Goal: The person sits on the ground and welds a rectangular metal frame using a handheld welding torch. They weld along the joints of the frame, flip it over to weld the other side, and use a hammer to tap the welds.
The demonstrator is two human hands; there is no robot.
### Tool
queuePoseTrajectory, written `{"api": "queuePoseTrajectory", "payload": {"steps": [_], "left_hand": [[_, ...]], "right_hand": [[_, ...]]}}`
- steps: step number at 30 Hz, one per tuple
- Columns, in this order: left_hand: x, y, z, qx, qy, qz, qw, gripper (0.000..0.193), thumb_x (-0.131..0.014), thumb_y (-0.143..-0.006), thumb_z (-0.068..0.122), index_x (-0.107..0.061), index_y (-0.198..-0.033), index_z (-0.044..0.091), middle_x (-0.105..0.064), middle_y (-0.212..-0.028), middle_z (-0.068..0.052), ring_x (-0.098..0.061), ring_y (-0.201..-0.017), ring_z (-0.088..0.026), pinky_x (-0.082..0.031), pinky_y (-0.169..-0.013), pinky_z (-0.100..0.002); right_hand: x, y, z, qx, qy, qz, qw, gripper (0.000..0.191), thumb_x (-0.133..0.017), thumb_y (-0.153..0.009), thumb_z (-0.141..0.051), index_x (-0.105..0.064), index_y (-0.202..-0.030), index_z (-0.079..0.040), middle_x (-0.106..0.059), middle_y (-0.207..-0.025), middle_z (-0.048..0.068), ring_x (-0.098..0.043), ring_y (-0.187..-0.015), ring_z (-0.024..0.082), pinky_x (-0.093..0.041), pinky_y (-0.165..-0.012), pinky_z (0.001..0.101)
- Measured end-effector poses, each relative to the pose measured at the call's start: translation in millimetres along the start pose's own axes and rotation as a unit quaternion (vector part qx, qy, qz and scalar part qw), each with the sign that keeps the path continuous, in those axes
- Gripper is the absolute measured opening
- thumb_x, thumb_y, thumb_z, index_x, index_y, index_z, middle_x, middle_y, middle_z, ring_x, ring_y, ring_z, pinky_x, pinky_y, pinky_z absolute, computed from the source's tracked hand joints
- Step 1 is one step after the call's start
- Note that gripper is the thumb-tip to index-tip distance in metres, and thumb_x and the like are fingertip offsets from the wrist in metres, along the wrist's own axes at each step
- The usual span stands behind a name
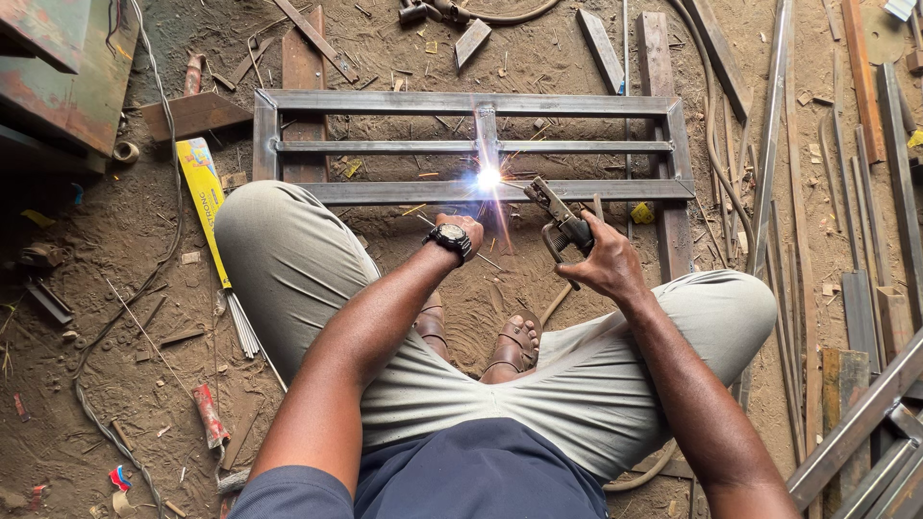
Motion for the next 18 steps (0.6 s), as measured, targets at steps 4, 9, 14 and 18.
{"api": "queuePoseTrajectory", "payload": {"steps": [4,9,14,18], "left_hand": [[1.5,1.5,0.3,-0.003,0.006,0.011,1.0,0.029,-0.051,-0.103,0.018,-0.075,-0.118,0.011,-0.073,-0.123,-0.012,-0.07,-0.114,-0.029,-0.051,-0.093,-0.049],[3.6,2.5,-0.4,-0.002,0.009,0.013,1.0,0.029,-0.052,-0.101,0.019,-0.075,-0.118,0.011,-0.072,-0.124,-0.012,-0.069,-0.115,-0.029,-0.052,-0.094,-0.049],[1.7,1.5,-2.0,0.004,0.014,0.006,1.0,0.032,-0.049,-0.103,0.02,-0.075,-0.12,0.011,-0.072,-0.125,-0.013,-0.069,-0.116,-0.03,-0.052,-0.095,-0.049],[0.6,-0.3,-1.4,-0.002,0.006,0.016,1.0,0.032,-0.05,-0.102,0.018,-0.075,-0.12,0.012,-0.071,-0.126,-0.012,-0.068,-0.118,-0.03,-0.052,-0.095,-0.05]], "right_hand": [[1.2,-0.3,0.6,-0.013,-0.006,-0.003,1.0,0.102,-0.09,-0.06,-0.037,-0.051,-0.141,0.01,-0.069,-0.117,0.027,-0.072,-0.105,0.035,-0.06,-0.092,0.0439],[4.3,-0.6,-5.0,0.009,0.01,0.008,1.0,0.104,-0.093,-0.06,-0.038,-0.05,-0.14,0.011,-0.068,-0.117,0.029,-0.071,-0.106,0.036,-0.058,-0.093,0.0443],[3.3,-0.7,-1.0,-0.02,-0.009,-0.005,1.0,0.104,-0.091,-0.059,-0.038,-0.05,-0.141,0.01,-0.069,-0.116,0.027,-0.072,-0.105,0.035,-0.06,-0.093,0.0439],[4.1,-1.1,-2.7,-0.022,0.0,-0.007,1.0,0.104,-0.091,-0.058,-0.038,-0.05,-0.141,0.011,-0.069,-0.115,0.027,-0.072,-0.105,0.036,-0.059,-0.093,0.0451]]}}
Point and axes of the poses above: each hand's wrist, its own y-axis away from the middle knuckle, its own x-axis out of the back of the hand, z = x × y, the point moved 10 cm from there along -y, towards the middle knuckle
